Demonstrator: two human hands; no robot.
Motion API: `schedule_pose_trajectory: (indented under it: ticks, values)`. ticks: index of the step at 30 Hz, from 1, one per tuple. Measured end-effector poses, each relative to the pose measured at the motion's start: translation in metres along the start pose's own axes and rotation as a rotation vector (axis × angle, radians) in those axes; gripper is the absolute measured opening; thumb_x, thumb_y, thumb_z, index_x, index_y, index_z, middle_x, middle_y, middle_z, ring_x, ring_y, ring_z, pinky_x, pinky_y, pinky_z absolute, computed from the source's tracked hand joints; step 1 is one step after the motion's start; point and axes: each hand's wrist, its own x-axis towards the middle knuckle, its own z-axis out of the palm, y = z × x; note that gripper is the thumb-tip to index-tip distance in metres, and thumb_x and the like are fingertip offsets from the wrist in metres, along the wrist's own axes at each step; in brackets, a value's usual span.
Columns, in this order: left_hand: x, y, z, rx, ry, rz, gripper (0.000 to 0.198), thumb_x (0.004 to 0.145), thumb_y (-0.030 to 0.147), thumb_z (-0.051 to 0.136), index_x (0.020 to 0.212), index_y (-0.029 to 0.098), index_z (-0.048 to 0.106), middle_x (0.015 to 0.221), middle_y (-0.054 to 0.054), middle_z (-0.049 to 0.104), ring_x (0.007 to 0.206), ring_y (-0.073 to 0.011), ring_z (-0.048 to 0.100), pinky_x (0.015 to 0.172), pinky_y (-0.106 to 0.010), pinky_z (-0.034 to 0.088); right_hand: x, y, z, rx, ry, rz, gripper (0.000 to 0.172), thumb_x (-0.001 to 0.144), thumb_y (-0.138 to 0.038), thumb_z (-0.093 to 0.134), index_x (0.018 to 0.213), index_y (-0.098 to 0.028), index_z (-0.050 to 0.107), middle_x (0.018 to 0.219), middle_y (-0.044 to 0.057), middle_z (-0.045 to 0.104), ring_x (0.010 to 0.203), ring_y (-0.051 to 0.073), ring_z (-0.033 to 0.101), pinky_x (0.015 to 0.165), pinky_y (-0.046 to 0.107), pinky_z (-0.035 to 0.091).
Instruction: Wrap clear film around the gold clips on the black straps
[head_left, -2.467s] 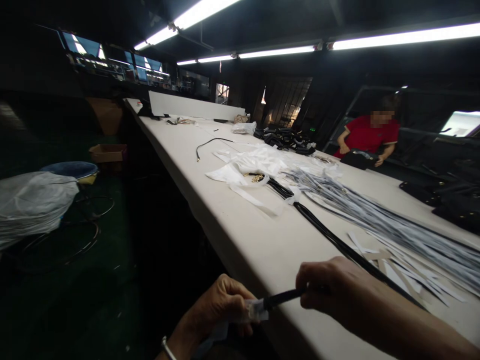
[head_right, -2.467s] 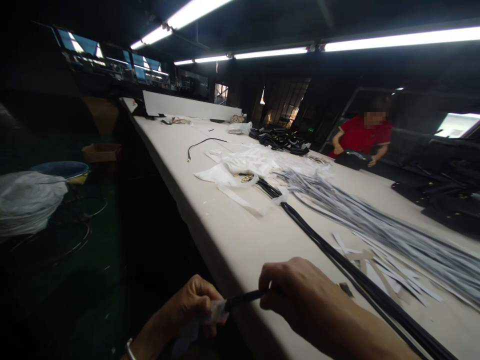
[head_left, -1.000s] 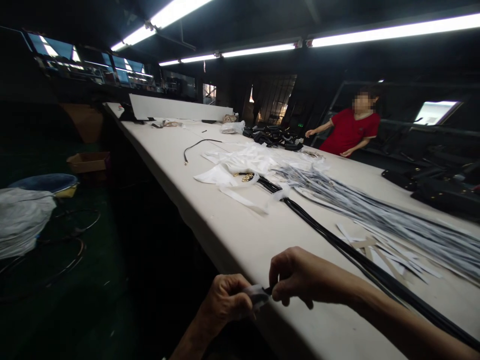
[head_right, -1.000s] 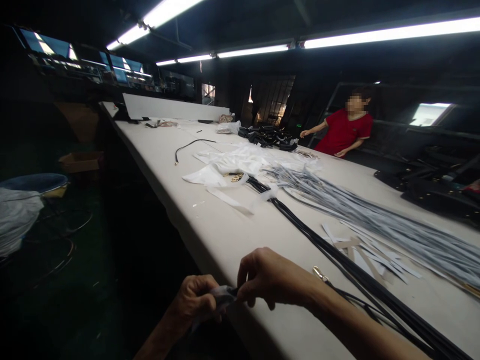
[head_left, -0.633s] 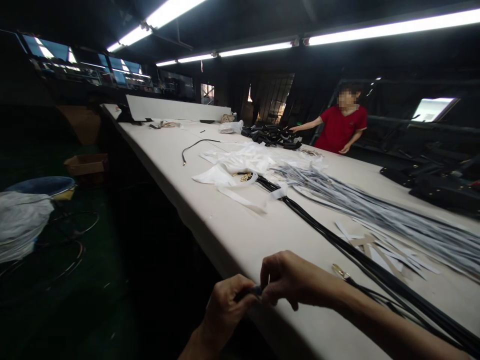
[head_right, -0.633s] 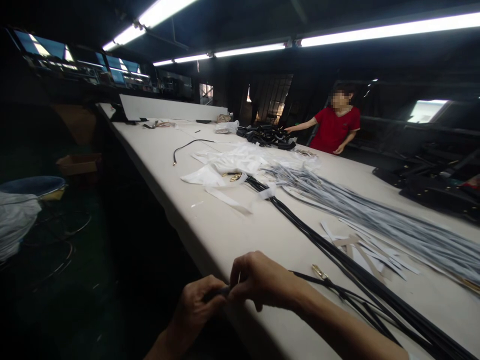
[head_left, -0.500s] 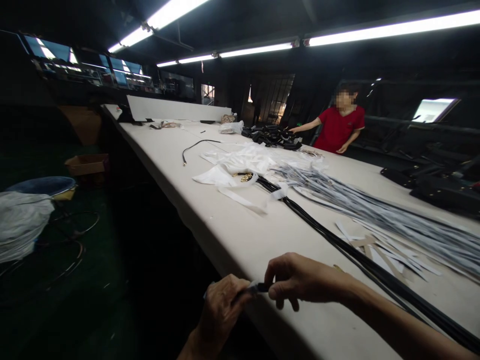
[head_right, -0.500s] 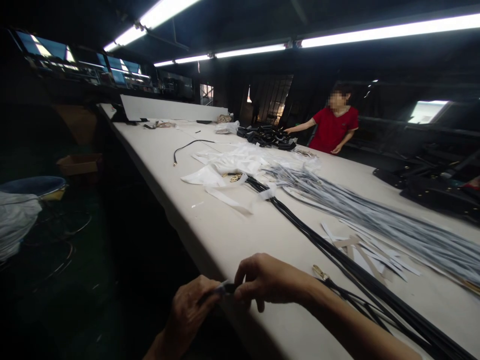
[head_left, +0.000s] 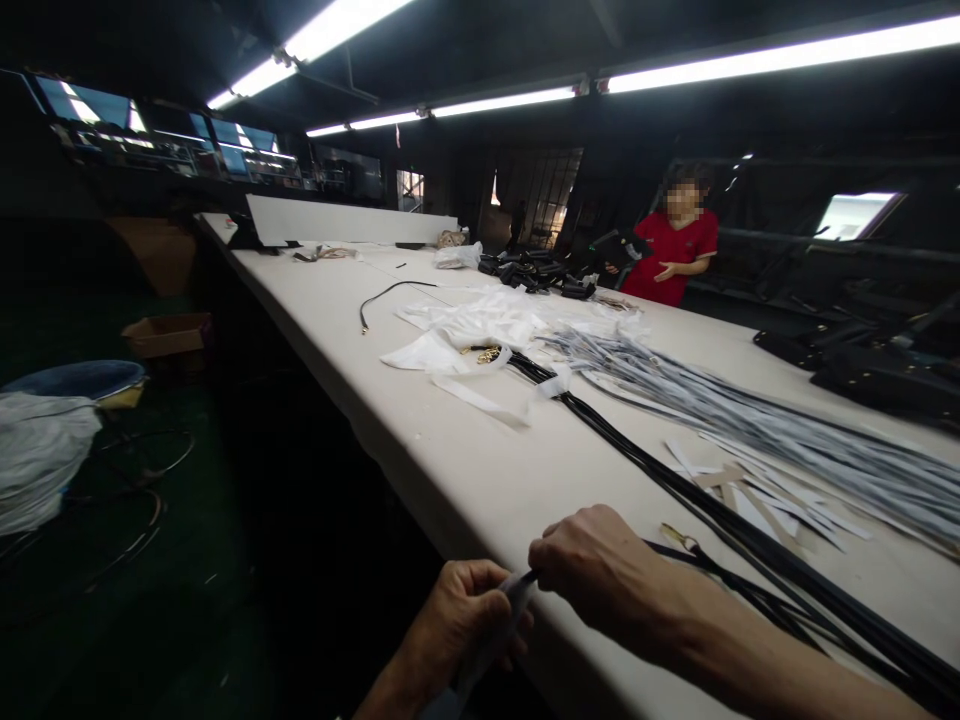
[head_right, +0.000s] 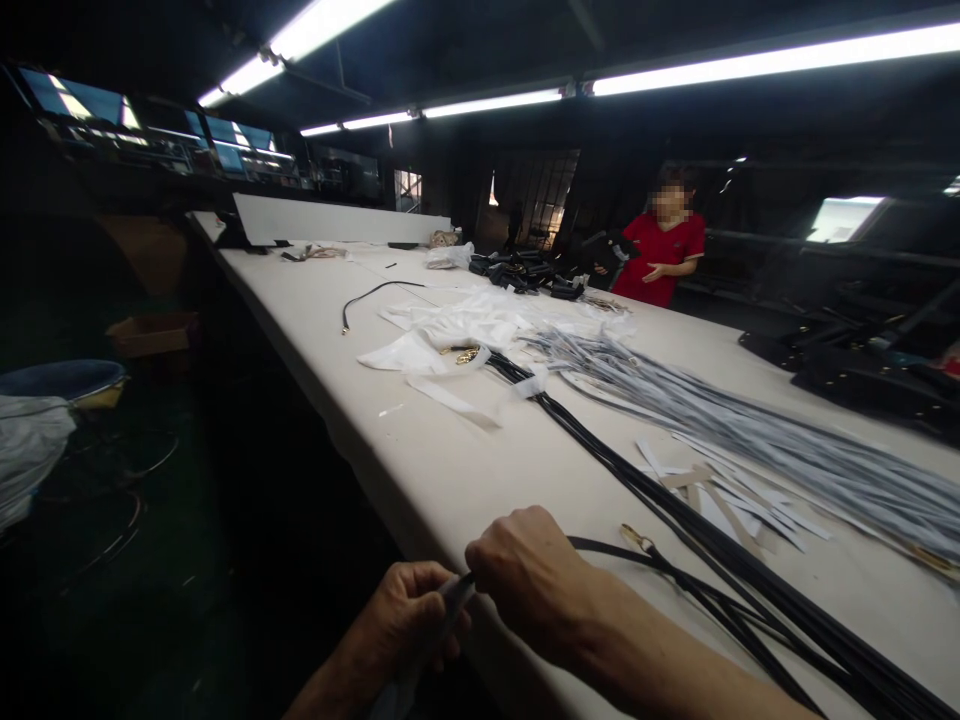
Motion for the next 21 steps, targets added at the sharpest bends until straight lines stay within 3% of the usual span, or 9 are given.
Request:
schedule_pose_trajectory:
  ticks: [2,4,7,9,11,14,18,21]
  values:
    - [-0.001,0.002,0.002,0.118,0.027,0.073,0.040,0.066,0.047,0.081,0.083,0.012,0.073,0.068,-0.008,0.071,0.054,-0.0168,0.064,0.050,-0.024,0.049,-0.002,0.000,-0.001,0.125,0.016,0.004,0.019,0.082,-0.015,0.057,0.084,-0.021,0.076,0.072,0.008,0.074,0.065,0.020,0.068,0.051,0.025,0.029]
    - [-0.002,0.006,0.000,0.382,0.121,0.260,0.025,0.076,0.039,0.074,0.081,0.015,0.074,0.067,-0.006,0.071,0.059,-0.0173,0.064,0.058,-0.026,0.050,-0.005,0.009,-0.003,0.362,0.010,0.020,0.017,0.081,-0.026,0.066,0.095,-0.024,0.076,0.074,0.004,0.074,0.066,0.018,0.066,0.054,0.023,0.034]
    - [-0.004,0.013,-0.010,0.763,0.264,0.593,0.017,0.085,0.033,0.067,0.084,0.019,0.076,0.075,-0.006,0.073,0.070,-0.0190,0.067,0.069,-0.027,0.050,-0.011,0.033,-0.003,0.695,-0.121,0.105,0.026,0.081,-0.038,0.066,0.100,-0.022,0.074,0.075,0.002,0.072,0.057,0.012,0.059,0.050,0.019,0.037]
    - [-0.005,0.016,-0.016,0.830,0.291,0.658,0.015,0.086,0.032,0.067,0.087,0.021,0.077,0.078,-0.006,0.075,0.074,-0.0199,0.069,0.072,-0.027,0.051,-0.017,0.046,-0.001,0.832,-0.196,0.162,0.027,0.082,-0.039,0.063,0.094,-0.018,0.074,0.072,0.002,0.071,0.054,0.010,0.054,0.046,0.018,0.035]
    - [-0.006,0.019,-0.018,0.768,0.258,0.584,0.015,0.083,0.033,0.070,0.088,0.021,0.077,0.081,-0.006,0.075,0.076,-0.0204,0.069,0.073,-0.026,0.051,-0.022,0.053,0.000,0.966,-0.228,0.144,0.027,0.081,-0.038,0.063,0.094,-0.016,0.073,0.070,0.002,0.070,0.056,0.010,0.053,0.048,0.018,0.037]
    - [-0.007,0.022,-0.013,0.558,0.117,0.331,0.015,0.077,0.030,0.072,0.087,0.019,0.077,0.077,-0.005,0.075,0.071,-0.0188,0.067,0.067,-0.024,0.050,-0.028,0.048,0.000,0.997,-0.210,0.092,0.024,0.081,-0.032,0.063,0.096,-0.017,0.073,0.072,0.001,0.071,0.057,0.010,0.054,0.053,0.018,0.039]
    - [-0.004,0.020,0.000,0.265,-0.021,0.029,0.022,0.066,0.017,0.067,0.086,0.013,0.075,0.067,-0.005,0.073,0.054,-0.0152,0.064,0.053,-0.023,0.048,-0.027,0.028,0.009,0.501,0.020,0.104,0.017,0.076,-0.028,0.069,0.090,-0.022,0.076,0.068,0.002,0.071,0.060,0.015,0.061,0.052,0.022,0.033]
    - [0.001,0.014,0.006,0.181,-0.060,-0.044,0.022,0.063,0.016,0.066,0.083,0.010,0.073,0.068,-0.008,0.074,0.052,-0.0154,0.065,0.052,-0.023,0.050,-0.024,0.017,0.021,0.292,0.058,0.020,0.015,0.081,-0.019,0.064,0.091,-0.019,0.074,0.076,0.007,0.073,0.068,0.020,0.067,0.057,0.025,0.038]
